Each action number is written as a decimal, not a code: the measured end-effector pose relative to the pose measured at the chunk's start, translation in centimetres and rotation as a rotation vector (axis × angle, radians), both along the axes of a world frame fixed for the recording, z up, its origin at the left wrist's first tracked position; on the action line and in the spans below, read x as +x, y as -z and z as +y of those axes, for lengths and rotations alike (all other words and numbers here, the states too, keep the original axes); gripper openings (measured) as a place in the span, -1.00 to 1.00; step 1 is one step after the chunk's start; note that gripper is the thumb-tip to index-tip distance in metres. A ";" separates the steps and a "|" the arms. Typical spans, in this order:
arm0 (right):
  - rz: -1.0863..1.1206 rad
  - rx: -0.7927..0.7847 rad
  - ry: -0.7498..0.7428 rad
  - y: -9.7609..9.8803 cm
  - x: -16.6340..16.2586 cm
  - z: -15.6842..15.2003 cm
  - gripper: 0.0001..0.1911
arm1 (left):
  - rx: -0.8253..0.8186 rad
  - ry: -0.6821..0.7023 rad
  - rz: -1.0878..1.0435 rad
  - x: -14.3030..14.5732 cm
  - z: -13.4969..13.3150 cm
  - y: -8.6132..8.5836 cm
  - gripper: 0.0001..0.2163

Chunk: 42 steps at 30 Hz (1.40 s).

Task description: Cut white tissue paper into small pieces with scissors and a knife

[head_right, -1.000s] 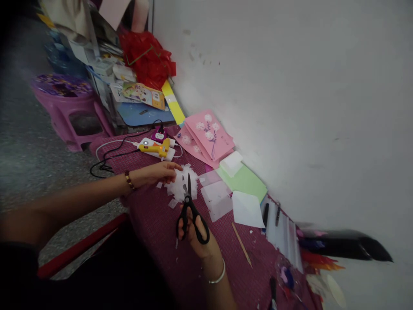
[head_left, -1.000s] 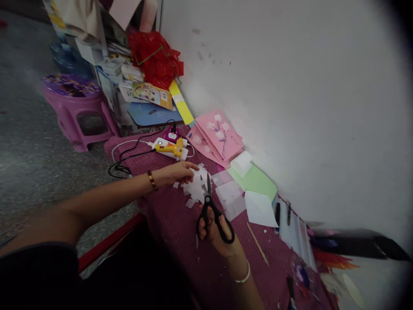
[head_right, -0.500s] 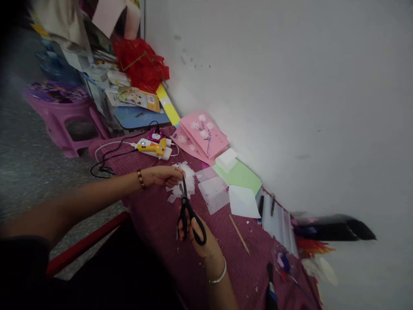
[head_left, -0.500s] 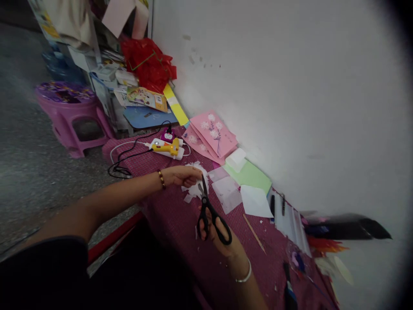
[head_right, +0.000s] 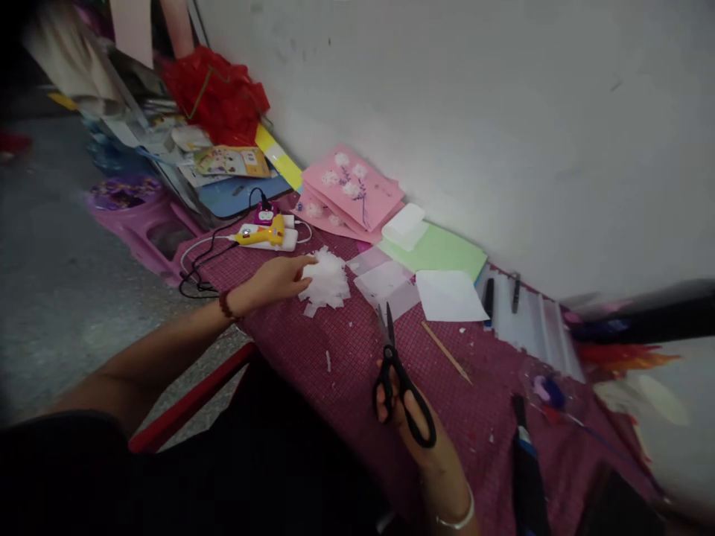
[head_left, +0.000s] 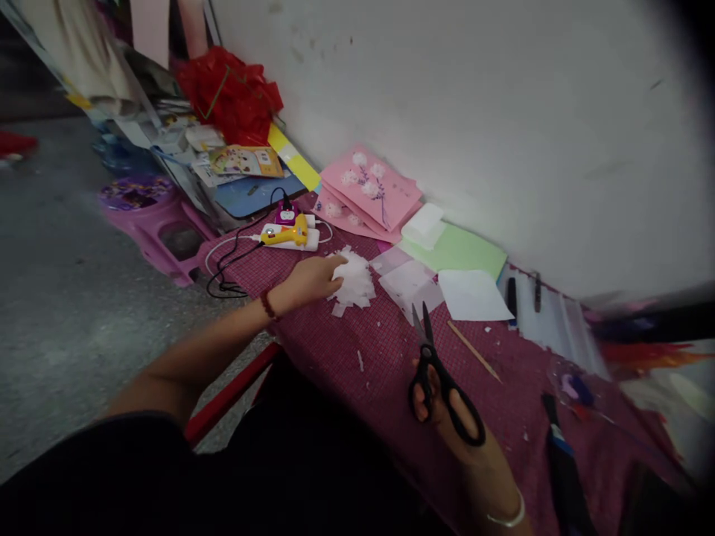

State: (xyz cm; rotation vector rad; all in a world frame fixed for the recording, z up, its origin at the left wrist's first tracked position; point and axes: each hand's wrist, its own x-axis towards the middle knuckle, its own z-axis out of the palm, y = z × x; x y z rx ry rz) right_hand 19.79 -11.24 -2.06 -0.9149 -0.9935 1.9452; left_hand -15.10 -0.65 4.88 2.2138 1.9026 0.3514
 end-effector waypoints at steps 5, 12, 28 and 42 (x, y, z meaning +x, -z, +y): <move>0.087 -0.071 0.049 1.3 0.6 -0.6 -0.50 | -0.081 0.281 -0.080 3.8 -4.7 2.8 -0.83; 0.147 -0.113 0.073 1.7 0.3 -0.4 -0.60 | 0.036 0.402 -0.266 4.6 -4.7 6.2 -0.77; 0.302 -0.284 0.153 1.2 1.4 -0.2 -0.63 | 0.167 0.404 -0.252 4.5 -6.4 6.7 -0.83; 0.059 0.019 0.155 -0.6 3.7 -7.7 -0.68 | 0.201 0.204 0.062 4.1 -6.8 8.2 -0.72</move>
